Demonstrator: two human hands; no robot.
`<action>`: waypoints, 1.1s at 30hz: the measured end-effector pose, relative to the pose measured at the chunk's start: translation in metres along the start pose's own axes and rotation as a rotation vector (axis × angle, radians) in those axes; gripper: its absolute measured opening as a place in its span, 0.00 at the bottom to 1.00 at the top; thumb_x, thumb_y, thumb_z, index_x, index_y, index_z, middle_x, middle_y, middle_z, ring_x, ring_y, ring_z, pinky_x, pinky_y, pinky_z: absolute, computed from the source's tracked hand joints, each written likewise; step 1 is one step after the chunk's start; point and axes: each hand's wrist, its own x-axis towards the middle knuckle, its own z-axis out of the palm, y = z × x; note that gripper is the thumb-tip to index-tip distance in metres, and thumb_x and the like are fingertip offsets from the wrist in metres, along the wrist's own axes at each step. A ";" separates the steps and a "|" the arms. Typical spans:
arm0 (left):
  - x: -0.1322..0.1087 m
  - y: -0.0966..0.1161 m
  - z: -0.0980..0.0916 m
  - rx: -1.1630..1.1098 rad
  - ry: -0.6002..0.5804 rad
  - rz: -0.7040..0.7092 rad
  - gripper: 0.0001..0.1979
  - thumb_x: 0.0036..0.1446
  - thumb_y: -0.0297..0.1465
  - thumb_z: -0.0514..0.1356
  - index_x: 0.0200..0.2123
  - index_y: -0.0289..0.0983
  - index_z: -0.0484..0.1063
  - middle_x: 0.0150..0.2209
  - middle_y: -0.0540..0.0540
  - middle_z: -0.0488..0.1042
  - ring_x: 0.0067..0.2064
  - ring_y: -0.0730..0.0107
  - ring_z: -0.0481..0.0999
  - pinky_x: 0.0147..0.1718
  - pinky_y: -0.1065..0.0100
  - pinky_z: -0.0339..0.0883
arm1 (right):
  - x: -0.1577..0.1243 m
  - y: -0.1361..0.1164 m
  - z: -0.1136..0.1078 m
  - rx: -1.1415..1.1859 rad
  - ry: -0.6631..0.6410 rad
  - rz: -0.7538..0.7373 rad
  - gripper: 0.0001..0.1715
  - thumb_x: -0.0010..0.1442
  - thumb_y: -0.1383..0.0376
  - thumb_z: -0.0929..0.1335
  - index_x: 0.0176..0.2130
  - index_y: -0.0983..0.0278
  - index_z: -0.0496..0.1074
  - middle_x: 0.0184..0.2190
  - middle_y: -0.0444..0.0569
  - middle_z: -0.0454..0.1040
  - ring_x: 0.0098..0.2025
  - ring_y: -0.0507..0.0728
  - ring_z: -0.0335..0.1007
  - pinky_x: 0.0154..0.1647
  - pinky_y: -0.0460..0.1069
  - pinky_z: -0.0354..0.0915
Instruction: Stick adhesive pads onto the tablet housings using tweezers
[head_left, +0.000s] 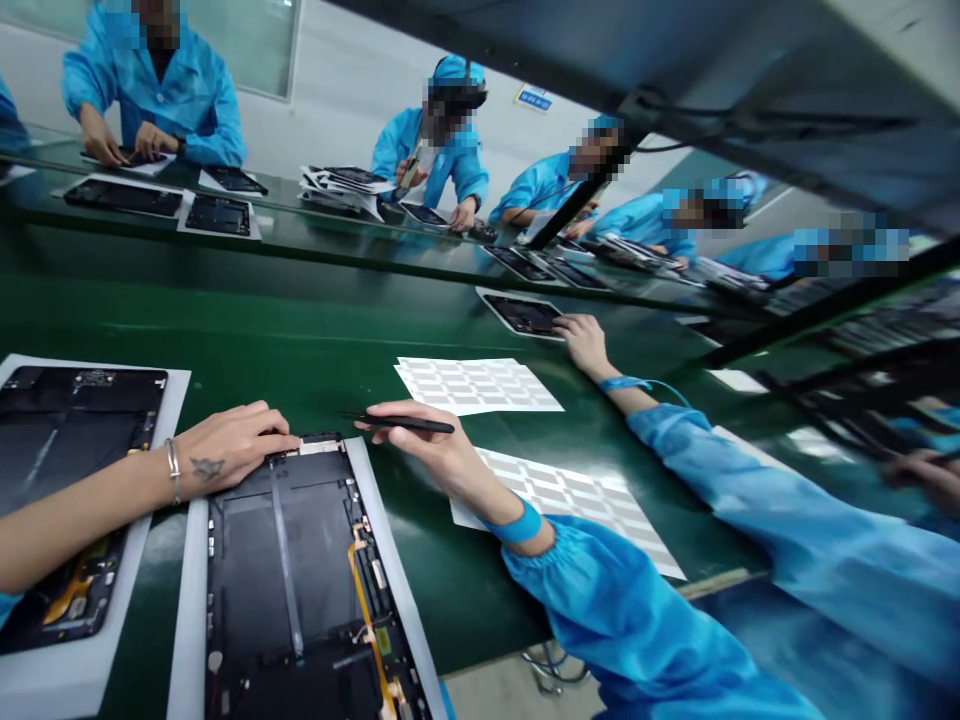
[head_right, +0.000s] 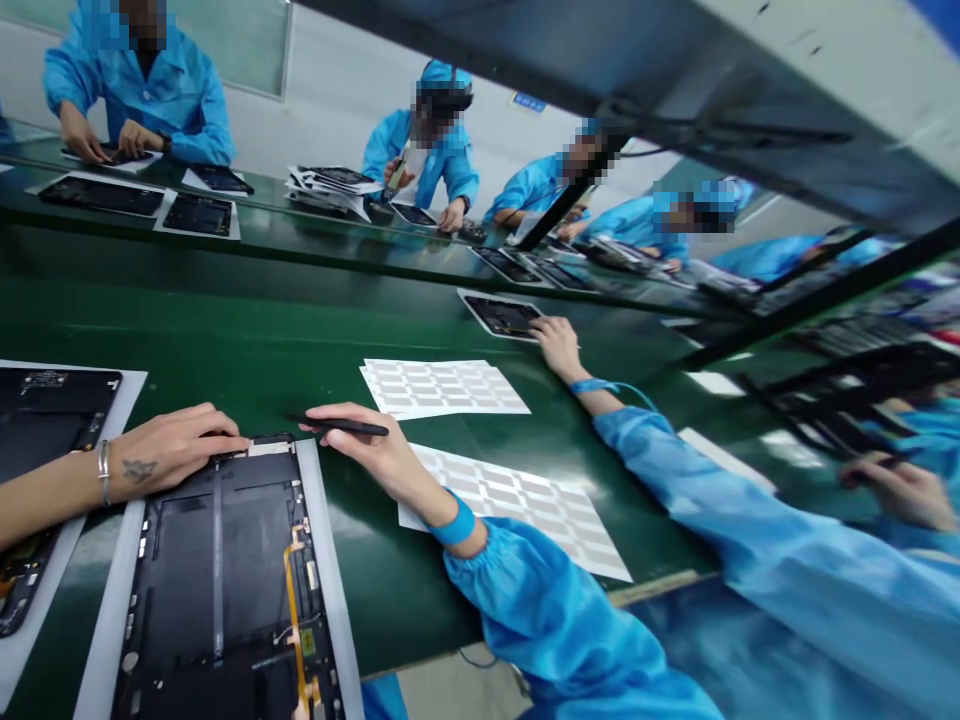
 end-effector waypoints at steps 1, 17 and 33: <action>0.001 0.001 0.000 0.010 0.001 -0.007 0.19 0.68 0.21 0.47 0.55 0.40 0.68 0.49 0.44 0.72 0.46 0.65 0.69 0.43 0.67 0.66 | -0.001 0.001 0.000 -0.003 0.016 -0.002 0.17 0.58 0.52 0.74 0.45 0.56 0.80 0.41 0.49 0.83 0.41 0.58 0.80 0.43 0.53 0.73; 0.007 0.015 -0.004 0.061 -0.090 -0.059 0.18 0.66 0.20 0.48 0.52 0.38 0.71 0.49 0.42 0.74 0.44 0.62 0.69 0.41 0.65 0.66 | 0.006 -0.001 0.022 -0.055 0.132 0.048 0.21 0.63 0.47 0.69 0.43 0.60 0.75 0.32 0.49 0.82 0.36 0.60 0.81 0.42 0.56 0.74; 0.005 0.017 0.002 0.187 -0.052 0.006 0.17 0.67 0.20 0.50 0.52 0.35 0.72 0.52 0.42 0.77 0.49 0.62 0.74 0.43 0.65 0.68 | -0.004 0.004 0.037 -0.663 -0.300 -0.389 0.16 0.72 0.65 0.59 0.54 0.57 0.70 0.49 0.53 0.79 0.56 0.62 0.72 0.53 0.59 0.68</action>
